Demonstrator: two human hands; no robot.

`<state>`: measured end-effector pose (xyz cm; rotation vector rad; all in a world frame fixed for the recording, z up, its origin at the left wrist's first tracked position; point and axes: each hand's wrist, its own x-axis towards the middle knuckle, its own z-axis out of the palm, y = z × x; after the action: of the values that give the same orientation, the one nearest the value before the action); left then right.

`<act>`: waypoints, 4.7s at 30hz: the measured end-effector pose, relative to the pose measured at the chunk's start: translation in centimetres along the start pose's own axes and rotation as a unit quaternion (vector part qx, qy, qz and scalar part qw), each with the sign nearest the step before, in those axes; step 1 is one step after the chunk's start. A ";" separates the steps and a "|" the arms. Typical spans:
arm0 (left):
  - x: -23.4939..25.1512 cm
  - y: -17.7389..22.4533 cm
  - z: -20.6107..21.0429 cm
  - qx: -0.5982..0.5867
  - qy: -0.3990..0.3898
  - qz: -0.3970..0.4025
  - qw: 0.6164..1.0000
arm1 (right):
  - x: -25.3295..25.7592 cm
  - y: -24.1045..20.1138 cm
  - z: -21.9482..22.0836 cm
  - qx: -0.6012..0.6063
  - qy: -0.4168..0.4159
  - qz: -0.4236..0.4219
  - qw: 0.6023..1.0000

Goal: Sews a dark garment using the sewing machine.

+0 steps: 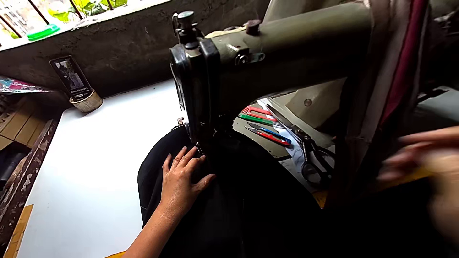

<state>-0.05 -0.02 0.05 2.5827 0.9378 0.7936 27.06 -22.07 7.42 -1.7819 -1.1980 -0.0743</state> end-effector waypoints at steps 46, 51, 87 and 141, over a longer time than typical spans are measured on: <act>-1.7 -0.8 -1.3 0.128 -0.047 0.103 0.985 | 4.0 -1.2 17.4 -0.097 -0.204 -0.341 0.913; -1.7 -0.7 -1.2 0.139 -0.047 0.114 0.983 | 3.8 -1.1 17.7 -0.121 -0.196 -0.354 0.906; -0.3 -0.1 0.3 0.148 0.055 0.140 0.978 | 4.5 -2.8 17.8 -0.046 -0.233 -0.209 0.949; -0.1 0.9 0.8 0.059 0.149 0.071 0.985 | 4.2 -6.4 20.2 -0.249 -0.179 -0.309 0.900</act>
<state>0.78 -0.82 -0.25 2.7051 0.9104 1.2251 15.93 -4.12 2.87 -1.8076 -2.1391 -0.4767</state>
